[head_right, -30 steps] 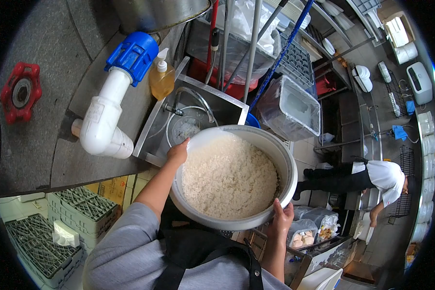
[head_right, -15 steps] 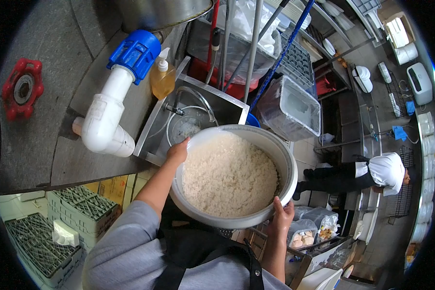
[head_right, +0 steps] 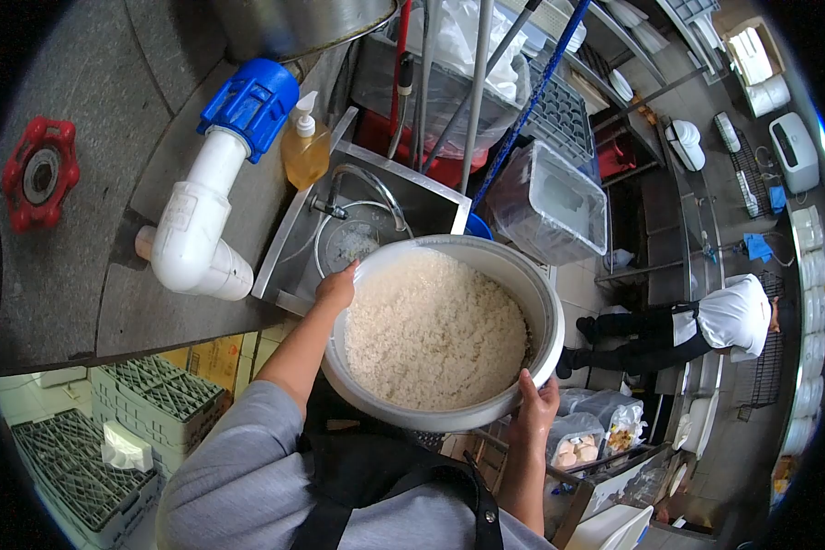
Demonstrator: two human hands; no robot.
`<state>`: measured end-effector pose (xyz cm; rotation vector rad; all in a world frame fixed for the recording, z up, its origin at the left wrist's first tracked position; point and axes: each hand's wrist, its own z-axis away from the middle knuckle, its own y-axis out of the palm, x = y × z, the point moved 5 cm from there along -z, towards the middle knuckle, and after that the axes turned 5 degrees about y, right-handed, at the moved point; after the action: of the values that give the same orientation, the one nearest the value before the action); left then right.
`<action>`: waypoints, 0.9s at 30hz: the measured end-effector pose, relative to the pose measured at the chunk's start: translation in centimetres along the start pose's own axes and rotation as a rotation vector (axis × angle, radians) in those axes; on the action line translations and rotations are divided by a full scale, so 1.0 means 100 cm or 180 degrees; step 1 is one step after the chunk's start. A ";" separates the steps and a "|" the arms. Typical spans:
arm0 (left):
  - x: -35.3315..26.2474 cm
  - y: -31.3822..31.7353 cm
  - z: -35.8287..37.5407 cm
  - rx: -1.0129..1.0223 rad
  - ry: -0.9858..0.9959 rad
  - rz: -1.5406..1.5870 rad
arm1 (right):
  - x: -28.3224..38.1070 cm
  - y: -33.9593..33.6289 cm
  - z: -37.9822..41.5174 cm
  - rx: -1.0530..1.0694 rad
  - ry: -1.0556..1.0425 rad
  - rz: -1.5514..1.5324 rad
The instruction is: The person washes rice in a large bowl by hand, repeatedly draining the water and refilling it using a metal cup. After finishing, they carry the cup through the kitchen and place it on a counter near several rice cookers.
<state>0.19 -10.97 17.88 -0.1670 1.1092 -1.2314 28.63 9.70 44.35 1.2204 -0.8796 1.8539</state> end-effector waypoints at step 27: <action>0.002 0.002 0.000 -0.0030 0.0018 0.0005 | -0.002 -0.004 -0.003 0.0059 0.0119 0.0078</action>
<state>0.30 -11.04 17.61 -0.1697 1.1200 -1.2260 28.94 10.12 44.09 1.1872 -0.8623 1.9022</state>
